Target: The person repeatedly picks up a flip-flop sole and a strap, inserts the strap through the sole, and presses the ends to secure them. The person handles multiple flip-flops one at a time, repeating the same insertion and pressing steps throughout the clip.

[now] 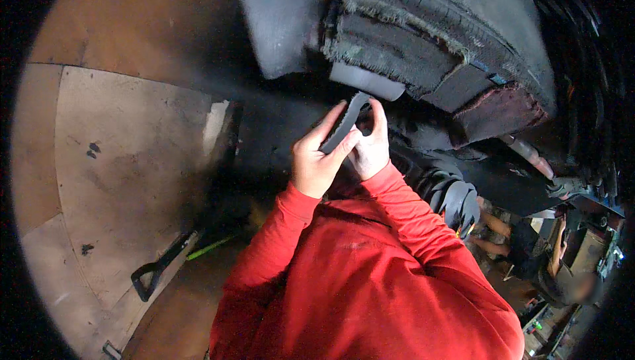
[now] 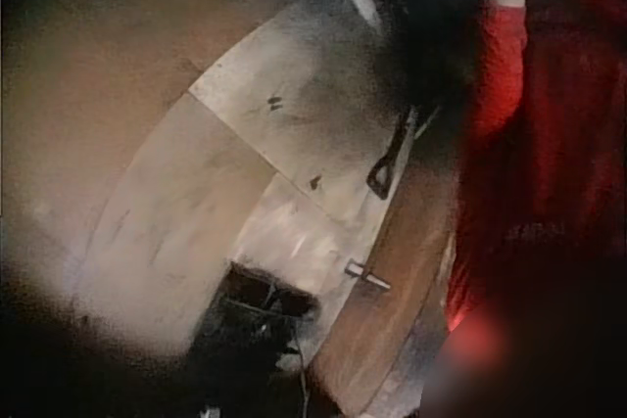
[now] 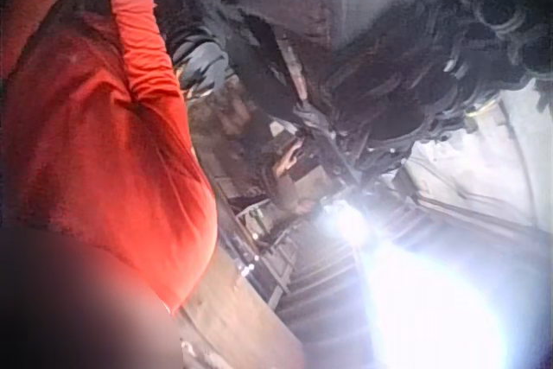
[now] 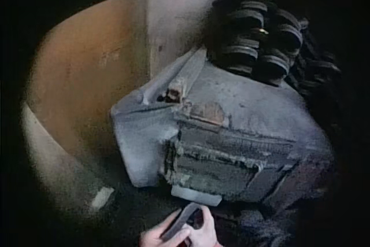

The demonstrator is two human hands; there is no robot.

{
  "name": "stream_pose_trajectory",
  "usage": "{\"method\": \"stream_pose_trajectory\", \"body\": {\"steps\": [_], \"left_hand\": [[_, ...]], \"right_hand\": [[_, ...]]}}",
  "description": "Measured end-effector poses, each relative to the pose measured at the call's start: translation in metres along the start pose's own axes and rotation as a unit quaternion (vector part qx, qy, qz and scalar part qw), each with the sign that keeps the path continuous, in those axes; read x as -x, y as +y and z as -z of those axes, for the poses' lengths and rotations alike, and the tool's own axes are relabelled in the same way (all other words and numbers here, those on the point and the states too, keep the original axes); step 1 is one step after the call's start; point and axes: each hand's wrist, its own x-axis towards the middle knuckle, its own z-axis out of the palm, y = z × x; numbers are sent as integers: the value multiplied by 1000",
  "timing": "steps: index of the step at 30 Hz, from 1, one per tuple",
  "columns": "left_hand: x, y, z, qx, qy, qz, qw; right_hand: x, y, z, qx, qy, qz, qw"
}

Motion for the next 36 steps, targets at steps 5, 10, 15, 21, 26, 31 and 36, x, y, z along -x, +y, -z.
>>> {"method": "stream_pose_trajectory", "body": {"steps": [5, 10, 15, 21, 26, 31, 36], "left_hand": [[-26, 14, -7, -212, 45, -30, 976], [-32, 32, -6, -314, 53, -46, 947], [-48, 28, -12, -354, 16, 42, 934], [-56, -2, -36, -325, 50, 64, 942], [-24, -9, -37, 31, 100, 53, 993], [-11, -5, -37, 134, 103, 93, 981], [6, -12, -30, 185, 91, 41, 978]], "right_hand": [[-3, 4, -7, 182, -94, 160, 966], [21, -29, -10, 114, -171, 95, 974], [21, -47, -6, -97, -217, -108, 965], [-9, -35, 22, 7, -218, -153, 964], [1, -33, 30, 306, -155, 71, 937], [-2, -39, 36, 469, -101, 237, 845], [3, -30, 38, 534, -74, 261, 801]]}}
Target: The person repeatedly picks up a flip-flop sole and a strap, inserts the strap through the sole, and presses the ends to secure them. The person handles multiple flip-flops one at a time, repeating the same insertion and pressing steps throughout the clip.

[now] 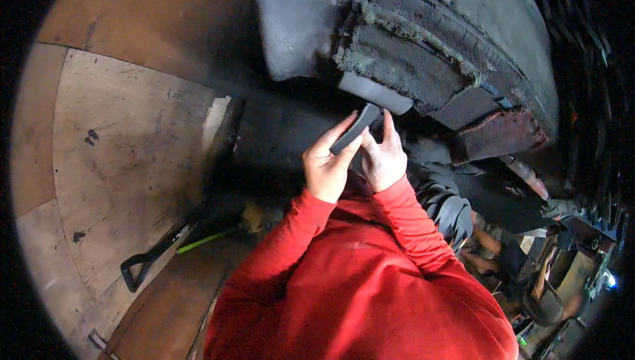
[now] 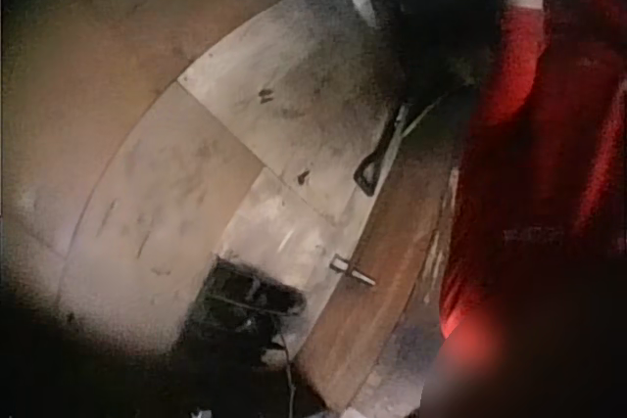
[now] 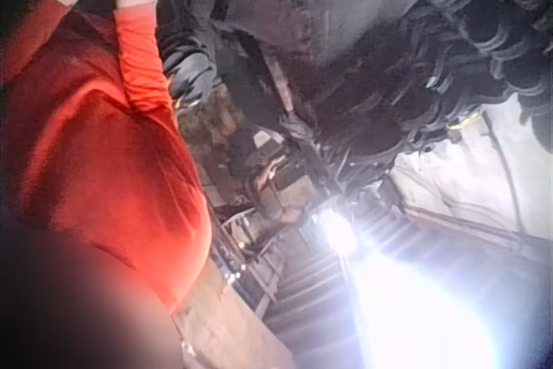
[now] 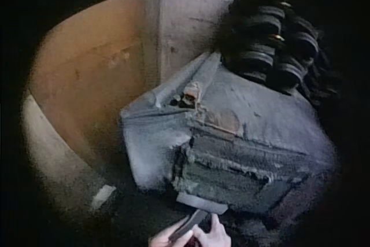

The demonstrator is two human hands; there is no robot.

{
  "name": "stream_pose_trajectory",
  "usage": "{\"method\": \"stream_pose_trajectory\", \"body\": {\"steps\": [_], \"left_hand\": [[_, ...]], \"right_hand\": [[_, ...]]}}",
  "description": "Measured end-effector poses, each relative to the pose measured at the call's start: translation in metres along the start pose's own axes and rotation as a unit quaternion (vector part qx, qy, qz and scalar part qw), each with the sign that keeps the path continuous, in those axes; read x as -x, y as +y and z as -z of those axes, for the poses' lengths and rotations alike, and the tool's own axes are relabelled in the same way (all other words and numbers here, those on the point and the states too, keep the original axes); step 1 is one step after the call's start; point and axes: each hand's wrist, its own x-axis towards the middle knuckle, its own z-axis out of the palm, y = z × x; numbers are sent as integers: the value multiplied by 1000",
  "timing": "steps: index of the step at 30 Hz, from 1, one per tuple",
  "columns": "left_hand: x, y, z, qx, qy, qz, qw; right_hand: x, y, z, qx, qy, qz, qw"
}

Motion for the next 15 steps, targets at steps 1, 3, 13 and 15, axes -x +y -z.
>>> {"method": "stream_pose_trajectory", "body": {"steps": [1, 3, 13, 15], "left_hand": [[3, -1, 5, -17, -1, -21, 1000], [9, 1, 18, -78, -16, -85, 993], [-5, 84, 24, -401, -57, -149, 902], [-14, 95, 18, -458, -90, -164, 869]], "right_hand": [[4, -2, -3, -23, -8, -42, 999], [12, -3, -6, -73, 61, 35, 995], [-33, -2, -52, -916, -140, -263, 269], [-36, -2, -63, -915, -164, -268, 254]]}}
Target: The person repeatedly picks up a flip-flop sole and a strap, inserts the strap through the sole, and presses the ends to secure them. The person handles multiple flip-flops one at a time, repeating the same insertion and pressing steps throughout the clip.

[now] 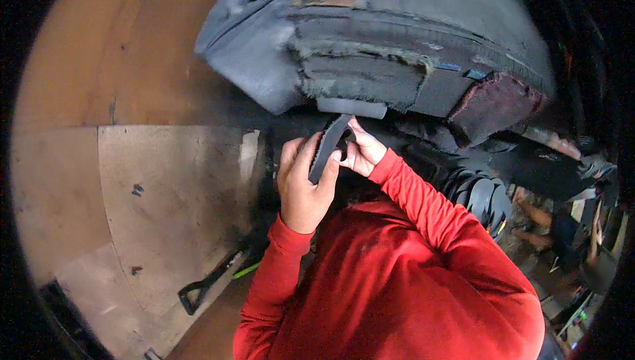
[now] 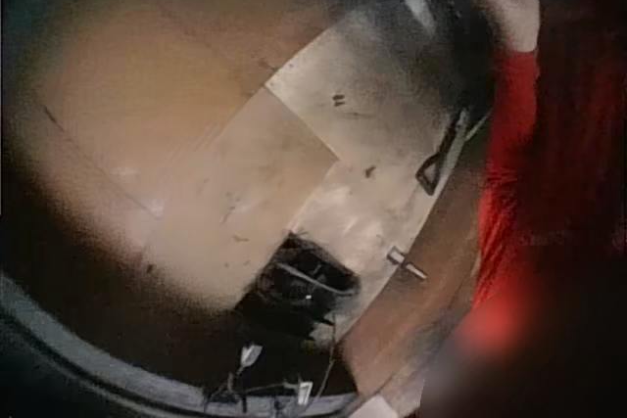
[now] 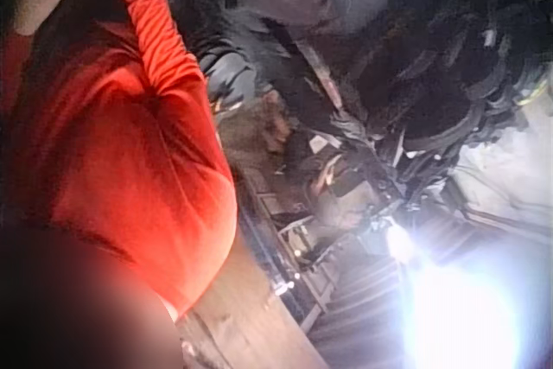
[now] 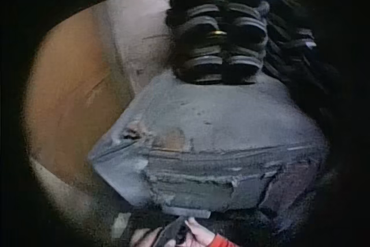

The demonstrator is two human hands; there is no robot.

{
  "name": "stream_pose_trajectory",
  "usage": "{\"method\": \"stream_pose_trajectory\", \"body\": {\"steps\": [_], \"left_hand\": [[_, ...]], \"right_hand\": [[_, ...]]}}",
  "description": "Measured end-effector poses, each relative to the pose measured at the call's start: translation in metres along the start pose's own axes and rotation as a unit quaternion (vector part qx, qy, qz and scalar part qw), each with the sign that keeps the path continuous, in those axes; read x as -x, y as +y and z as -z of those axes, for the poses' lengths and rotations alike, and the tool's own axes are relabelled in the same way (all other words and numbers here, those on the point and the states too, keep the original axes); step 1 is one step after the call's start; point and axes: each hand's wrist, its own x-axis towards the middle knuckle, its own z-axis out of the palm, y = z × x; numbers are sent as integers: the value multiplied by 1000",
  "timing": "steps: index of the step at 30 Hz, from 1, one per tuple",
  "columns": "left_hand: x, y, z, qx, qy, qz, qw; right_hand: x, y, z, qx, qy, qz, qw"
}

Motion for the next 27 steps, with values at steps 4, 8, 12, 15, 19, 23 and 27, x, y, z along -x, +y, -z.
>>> {"method": "stream_pose_trajectory", "body": {"steps": [4, 8, 12, 15, 19, 23, 27], "left_hand": [[-22, 5, -20, 9, -76, 64, 995], [-42, 12, -43, 6, -158, 112, 981], [-30, 29, -11, -23, -108, 72, 991], [-21, 28, 0, 7, -101, 102, 990], [-37, 5, -37, -1, -160, 81, 984], [-46, -5, -48, 40, -175, 132, 975], [-36, 16, -11, 61, -119, 110, 985]], "right_hand": [[8, -5, 17, -7, 37, -11, 999], [28, -22, 15, -24, 128, -44, 990], [28, -15, -11, 4, 85, -50, 995], [25, -9, -16, -9, 52, -47, 997], [32, -20, 6, -38, 148, -42, 987], [38, -26, 13, -33, 164, -49, 985], [34, -22, -23, 12, 136, -53, 989]]}}
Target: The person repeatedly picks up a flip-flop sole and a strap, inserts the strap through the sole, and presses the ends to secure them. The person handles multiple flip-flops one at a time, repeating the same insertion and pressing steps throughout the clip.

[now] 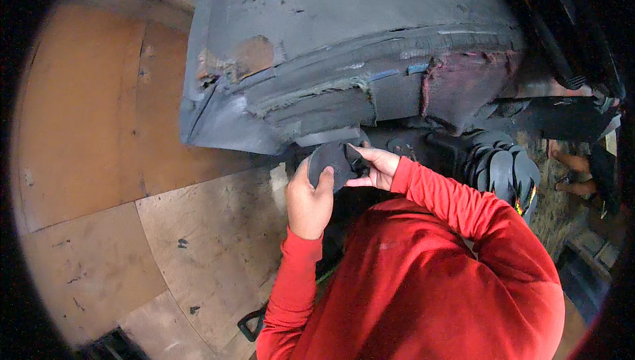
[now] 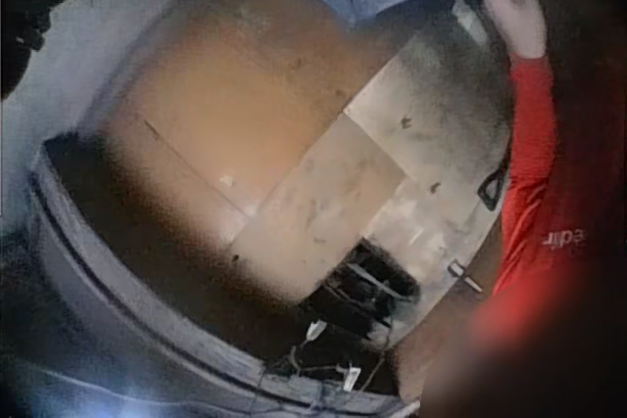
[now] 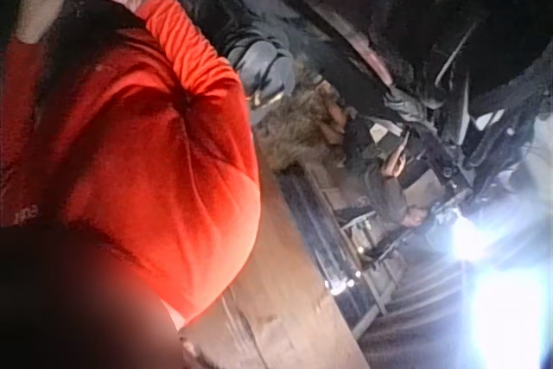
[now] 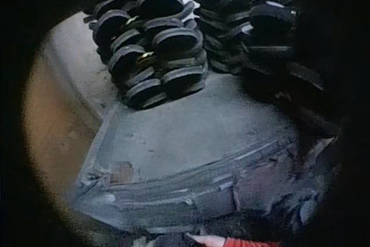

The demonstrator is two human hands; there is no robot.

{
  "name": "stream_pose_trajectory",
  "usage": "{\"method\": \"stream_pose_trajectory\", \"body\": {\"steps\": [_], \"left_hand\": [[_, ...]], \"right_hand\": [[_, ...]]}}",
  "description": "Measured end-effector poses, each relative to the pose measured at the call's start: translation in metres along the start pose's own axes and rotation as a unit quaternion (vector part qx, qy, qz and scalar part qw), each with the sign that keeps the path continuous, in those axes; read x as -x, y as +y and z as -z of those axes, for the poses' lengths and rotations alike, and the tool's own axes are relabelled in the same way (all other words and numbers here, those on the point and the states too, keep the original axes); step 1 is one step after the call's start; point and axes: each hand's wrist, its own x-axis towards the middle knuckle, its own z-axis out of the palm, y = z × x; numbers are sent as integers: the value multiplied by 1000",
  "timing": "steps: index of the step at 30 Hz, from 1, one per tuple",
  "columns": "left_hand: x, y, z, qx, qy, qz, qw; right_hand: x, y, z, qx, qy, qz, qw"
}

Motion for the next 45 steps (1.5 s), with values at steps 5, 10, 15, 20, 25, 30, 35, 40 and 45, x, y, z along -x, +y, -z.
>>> {"method": "stream_pose_trajectory", "body": {"steps": [5, 10, 15, 20, 25, 30, 35, 40, 45], "left_hand": [[34, 31, 21, -17, 18, -10, 1000], [84, 45, 42, -38, 36, 25, 998], [150, 30, 57, 6, 10, 152, 988], [166, -4, 36, 44, 34, 29, 998], [32, -3, -21, 75, 48, -24, 996], [10, -4, -24, 83, 65, 41, 994], [123, -18, 6, 46, 85, 25, 995], [187, -58, 7, 102, 67, 73, 990], [160, -104, -5, 99, -74, 60, 990]], "right_hand": [[28, -1, -41, 28, -4, 11, 1000], [52, 13, -63, 14, -23, 7, 1000], [72, 33, -74, 73, -35, 26, 996], [61, 41, -49, 58, -78, 56, 994], [-6, -12, 4, 23, -73, 30, 997], [-14, -24, 14, 71, -9, 20, 997], [38, 11, -27, 30, -47, 26, 998], [61, 29, -41, 346, -27, 134, 928], [48, 40, -21, 640, -54, 290, 710]]}}
